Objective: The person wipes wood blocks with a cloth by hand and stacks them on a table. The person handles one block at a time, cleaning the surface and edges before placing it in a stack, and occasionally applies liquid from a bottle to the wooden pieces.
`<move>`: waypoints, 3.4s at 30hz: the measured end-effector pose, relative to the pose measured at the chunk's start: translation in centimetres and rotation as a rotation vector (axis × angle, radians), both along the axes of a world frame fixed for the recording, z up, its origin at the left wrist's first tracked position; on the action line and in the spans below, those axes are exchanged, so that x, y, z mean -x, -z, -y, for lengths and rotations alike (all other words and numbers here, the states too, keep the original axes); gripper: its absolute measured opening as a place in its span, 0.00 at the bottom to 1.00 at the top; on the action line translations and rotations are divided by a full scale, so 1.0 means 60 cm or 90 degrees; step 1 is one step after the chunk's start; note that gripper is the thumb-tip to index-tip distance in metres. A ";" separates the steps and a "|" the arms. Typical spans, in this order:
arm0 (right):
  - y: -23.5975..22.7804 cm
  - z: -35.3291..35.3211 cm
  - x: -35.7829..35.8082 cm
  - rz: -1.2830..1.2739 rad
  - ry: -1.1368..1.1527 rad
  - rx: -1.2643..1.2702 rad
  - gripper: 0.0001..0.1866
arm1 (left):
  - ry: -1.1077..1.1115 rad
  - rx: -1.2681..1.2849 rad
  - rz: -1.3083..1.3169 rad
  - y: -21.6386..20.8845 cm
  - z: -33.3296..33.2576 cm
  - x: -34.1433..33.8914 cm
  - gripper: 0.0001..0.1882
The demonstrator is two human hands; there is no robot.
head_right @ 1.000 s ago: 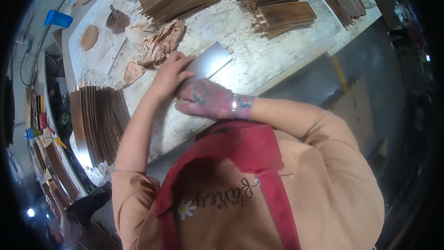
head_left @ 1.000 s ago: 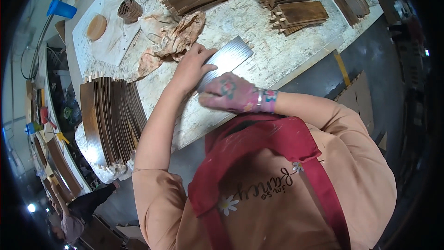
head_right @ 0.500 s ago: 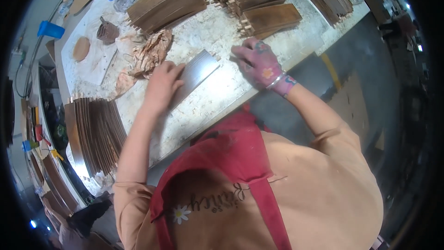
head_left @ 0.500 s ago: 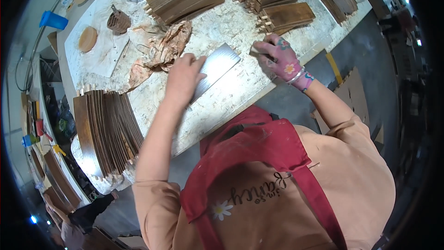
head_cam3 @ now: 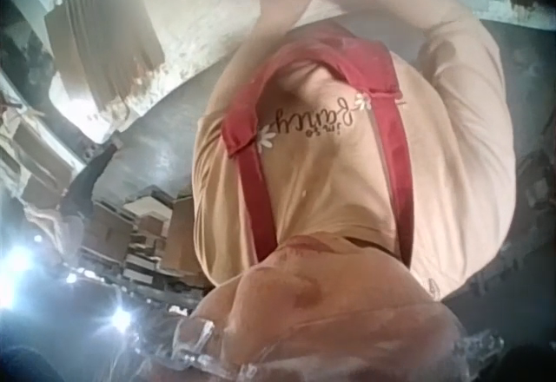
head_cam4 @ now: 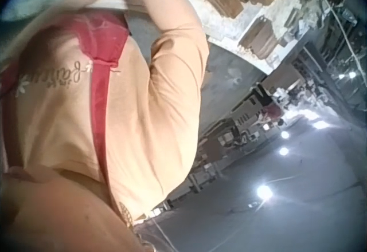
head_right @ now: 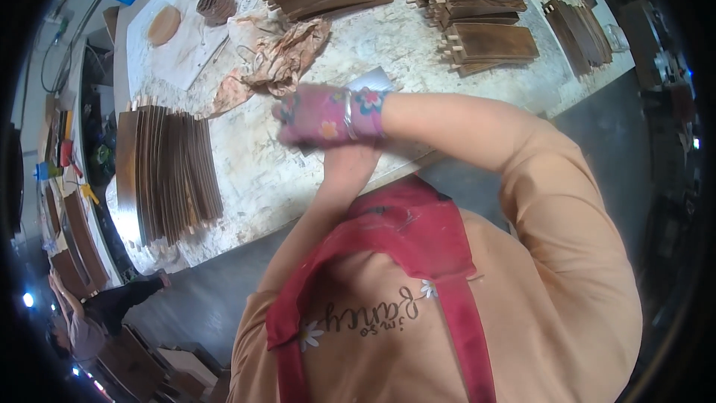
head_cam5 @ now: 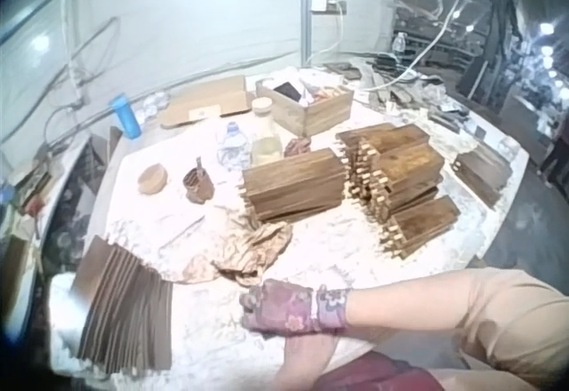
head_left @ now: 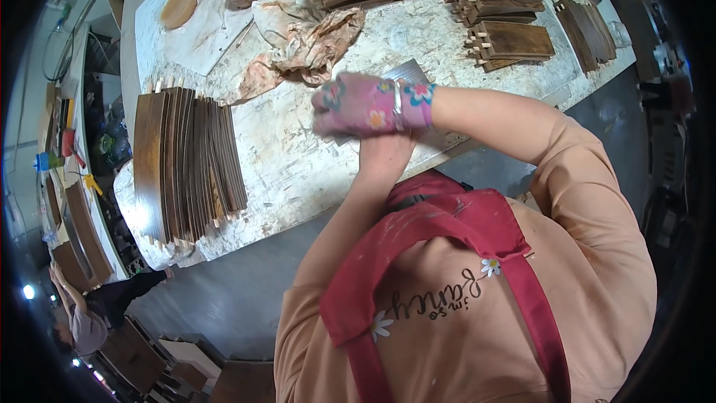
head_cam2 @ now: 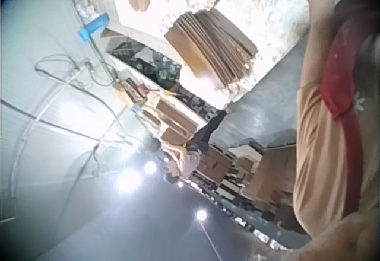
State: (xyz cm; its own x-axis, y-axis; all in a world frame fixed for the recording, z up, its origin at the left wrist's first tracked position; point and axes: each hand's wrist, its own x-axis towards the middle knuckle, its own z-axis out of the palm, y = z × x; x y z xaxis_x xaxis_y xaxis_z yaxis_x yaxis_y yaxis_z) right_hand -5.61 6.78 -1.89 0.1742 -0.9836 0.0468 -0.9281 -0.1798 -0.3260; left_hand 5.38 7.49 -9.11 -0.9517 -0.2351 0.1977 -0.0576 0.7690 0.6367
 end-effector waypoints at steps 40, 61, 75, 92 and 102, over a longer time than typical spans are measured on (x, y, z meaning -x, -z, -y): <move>-0.056 -0.285 0.039 0.295 0.589 -0.018 0.17 | 0.197 0.296 0.060 -0.047 0.065 -0.011 0.26; -0.028 -0.142 0.136 -0.017 0.275 -0.034 0.12 | 0.050 0.227 -0.033 -0.007 0.002 -0.029 0.17; 0.035 0.034 0.024 0.113 0.068 -0.042 0.11 | 0.047 0.137 0.028 -0.012 -0.012 -0.035 0.19; -0.043 -0.258 0.113 0.764 0.702 0.303 0.20 | -0.270 0.261 -0.015 -0.390 0.226 -0.185 0.35; -0.027 -0.251 0.023 1.306 0.574 0.182 0.24 | -0.288 0.417 -0.011 -0.419 0.282 -0.173 0.37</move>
State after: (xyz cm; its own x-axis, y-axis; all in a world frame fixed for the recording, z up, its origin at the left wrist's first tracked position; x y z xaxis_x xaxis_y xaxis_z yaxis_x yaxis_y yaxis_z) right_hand -6.97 21.86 -0.29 -0.6232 -0.6900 -0.3682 0.6777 -0.2415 -0.6946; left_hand 15.73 -9.40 16.00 -0.7869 -0.4296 0.4429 -0.4487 0.8911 0.0673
